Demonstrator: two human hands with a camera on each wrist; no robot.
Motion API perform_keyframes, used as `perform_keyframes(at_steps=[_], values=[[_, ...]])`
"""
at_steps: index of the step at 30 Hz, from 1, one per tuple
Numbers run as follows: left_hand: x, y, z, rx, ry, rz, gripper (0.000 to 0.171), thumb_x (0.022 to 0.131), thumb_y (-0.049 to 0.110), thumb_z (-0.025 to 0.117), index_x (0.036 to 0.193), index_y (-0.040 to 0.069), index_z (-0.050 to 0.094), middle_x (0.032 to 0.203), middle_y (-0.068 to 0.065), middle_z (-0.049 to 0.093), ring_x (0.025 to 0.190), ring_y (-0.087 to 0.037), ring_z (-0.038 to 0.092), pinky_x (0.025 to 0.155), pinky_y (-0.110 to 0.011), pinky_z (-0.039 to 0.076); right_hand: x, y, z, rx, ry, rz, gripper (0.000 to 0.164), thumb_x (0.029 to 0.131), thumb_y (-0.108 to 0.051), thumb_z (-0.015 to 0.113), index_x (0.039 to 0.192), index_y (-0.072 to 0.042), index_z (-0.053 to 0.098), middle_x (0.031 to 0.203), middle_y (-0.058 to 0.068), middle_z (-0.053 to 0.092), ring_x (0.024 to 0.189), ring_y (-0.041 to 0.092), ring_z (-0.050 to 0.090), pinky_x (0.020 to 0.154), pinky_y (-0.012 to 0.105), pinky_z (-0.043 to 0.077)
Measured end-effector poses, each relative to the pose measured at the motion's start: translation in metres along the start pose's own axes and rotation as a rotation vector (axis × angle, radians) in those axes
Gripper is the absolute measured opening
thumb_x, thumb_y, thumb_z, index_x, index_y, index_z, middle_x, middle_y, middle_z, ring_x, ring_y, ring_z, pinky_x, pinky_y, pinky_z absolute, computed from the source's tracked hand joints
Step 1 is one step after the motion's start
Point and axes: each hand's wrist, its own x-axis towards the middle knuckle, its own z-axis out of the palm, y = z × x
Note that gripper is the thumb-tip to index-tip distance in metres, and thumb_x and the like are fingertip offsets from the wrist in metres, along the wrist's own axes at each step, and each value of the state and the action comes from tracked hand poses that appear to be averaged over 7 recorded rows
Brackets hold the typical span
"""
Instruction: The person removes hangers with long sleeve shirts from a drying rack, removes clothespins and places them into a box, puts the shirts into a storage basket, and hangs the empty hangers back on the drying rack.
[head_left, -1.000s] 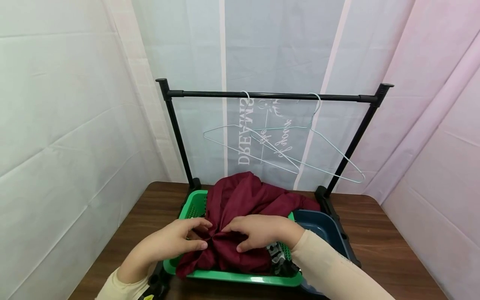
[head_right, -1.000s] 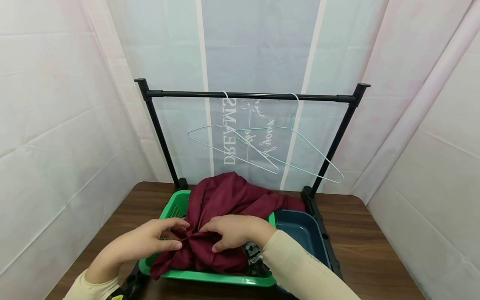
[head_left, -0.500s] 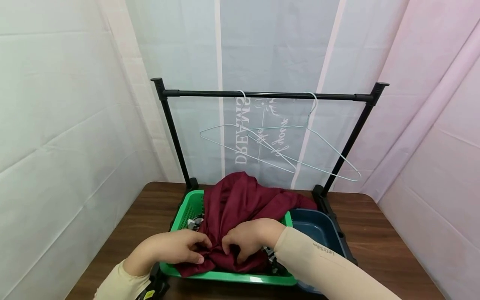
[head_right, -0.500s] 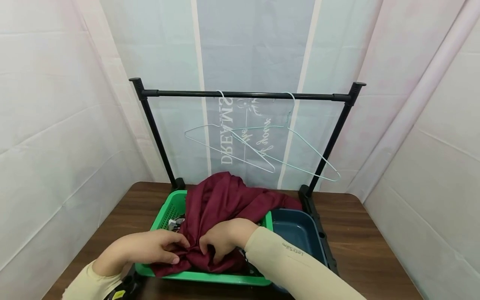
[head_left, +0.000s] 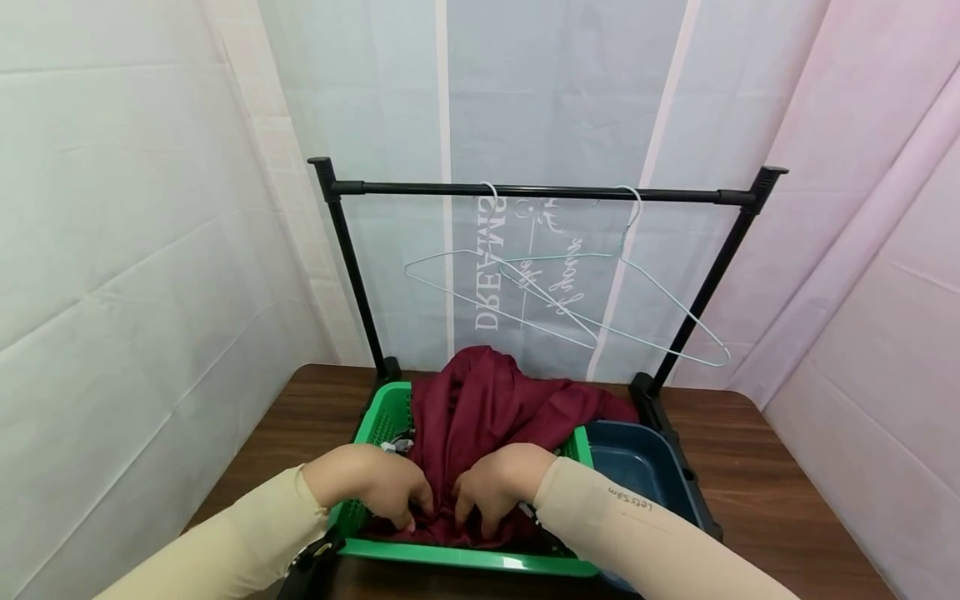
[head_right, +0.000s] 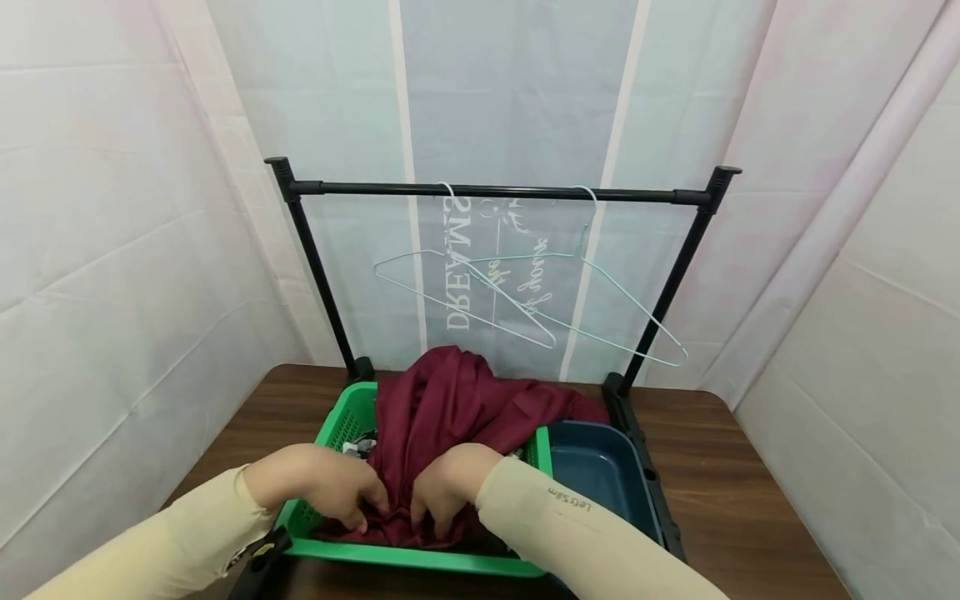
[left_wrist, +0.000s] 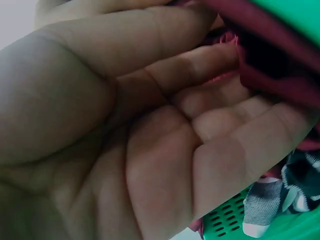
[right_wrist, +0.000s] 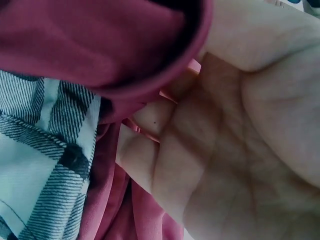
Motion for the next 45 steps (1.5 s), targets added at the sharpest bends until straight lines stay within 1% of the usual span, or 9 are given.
perform_keyframes(at_steps=[8,14,20,24,27,31,34,39,45], values=[[0.022,0.009,-0.011,0.183,-0.106,-0.099,0.033,0.093,0.026,0.077,0.125,0.032,0.072,0.12,0.018,0.068,0.111,-0.003,0.06,0.093,-0.027,0.051,0.001,-0.003,0.001,-0.056,0.0,0.012,0.039,0.096,-0.026,0.074,0.131,-0.043,0.068,0.138,-0.019,0.054,0.118,-0.006,0.049,0.092,0.014,0.042],[0.017,0.016,-0.027,0.016,-0.105,-0.132,0.016,0.095,0.02,0.074,0.11,0.027,0.076,0.104,0.013,0.068,0.088,-0.012,0.066,0.079,-0.037,0.059,-0.012,-0.002,-0.001,0.134,0.171,0.068,0.032,0.09,-0.02,0.08,0.117,-0.036,0.076,0.118,-0.022,0.064,0.103,-0.005,0.055,0.086,0.018,0.049],[-0.005,0.013,-0.054,-0.157,-0.014,-0.102,0.009,0.1,0.018,0.067,0.094,0.023,0.072,0.091,0.003,0.068,0.081,-0.024,0.07,0.072,-0.048,0.06,-0.044,0.002,-0.009,0.125,0.402,0.023,0.018,0.091,-0.022,0.079,0.107,-0.032,0.077,0.11,-0.019,0.066,0.1,-0.003,0.059,0.085,0.02,0.052],[-0.012,0.004,-0.074,-0.144,0.117,-0.017,0.008,0.1,0.015,0.067,0.097,0.02,0.072,0.09,-0.001,0.071,0.079,-0.022,0.071,0.065,-0.039,0.058,-0.066,0.015,-0.009,0.113,0.545,0.023,0.014,0.094,-0.022,0.075,0.107,-0.027,0.077,0.107,-0.014,0.067,0.096,0.0,0.061,0.085,0.025,0.053],[-0.009,-0.004,-0.089,-0.078,0.25,0.044,0.01,0.098,0.016,0.069,0.107,0.016,0.072,0.097,-0.001,0.072,0.087,-0.017,0.069,0.073,-0.034,0.055,-0.078,0.03,-0.006,0.132,0.652,0.086,0.015,0.095,-0.023,0.073,0.11,-0.023,0.075,0.108,-0.009,0.069,0.097,0.004,0.062,0.086,0.032,0.054],[0.009,-0.018,-0.104,0.033,0.424,0.06,0.028,0.097,0.015,0.07,0.124,0.008,0.067,0.114,-0.006,0.069,0.107,-0.02,0.064,0.091,-0.04,0.053,-0.084,0.056,0.002,0.214,0.752,0.232,0.023,0.097,-0.024,0.072,0.119,-0.018,0.072,0.114,-0.001,0.07,0.103,0.014,0.065,0.088,0.039,0.054],[0.03,-0.032,-0.111,0.094,0.496,0.045,0.034,0.097,0.007,0.067,0.13,0.004,0.062,0.121,-0.014,0.068,0.115,-0.028,0.063,0.095,-0.043,0.052,-0.084,0.075,0.007,0.301,0.779,0.355,0.04,0.096,-0.023,0.073,0.134,-0.013,0.064,0.126,0.007,0.068,0.114,0.025,0.065,0.093,0.046,0.053],[0.062,-0.053,-0.117,0.138,0.523,0.022,0.047,0.095,-0.004,0.06,0.141,0.003,0.055,0.134,-0.018,0.063,0.127,-0.032,0.058,0.104,-0.045,0.049,-0.08,0.101,0.012,0.394,0.768,0.503,0.066,0.094,-0.021,0.076,0.152,-0.012,0.047,0.142,0.017,0.059,0.131,0.038,0.056,0.103,0.054,0.048],[0.092,-0.064,-0.113,0.24,0.508,0.044,0.047,0.089,-0.002,0.068,0.135,0.006,0.062,0.128,-0.013,0.066,0.123,-0.03,0.061,0.103,-0.042,0.049,-0.069,0.122,0.017,0.432,0.685,0.515,0.054,0.093,-0.011,0.073,0.145,-0.014,0.059,0.141,0.016,0.061,0.131,0.038,0.055,0.102,0.051,0.05]])
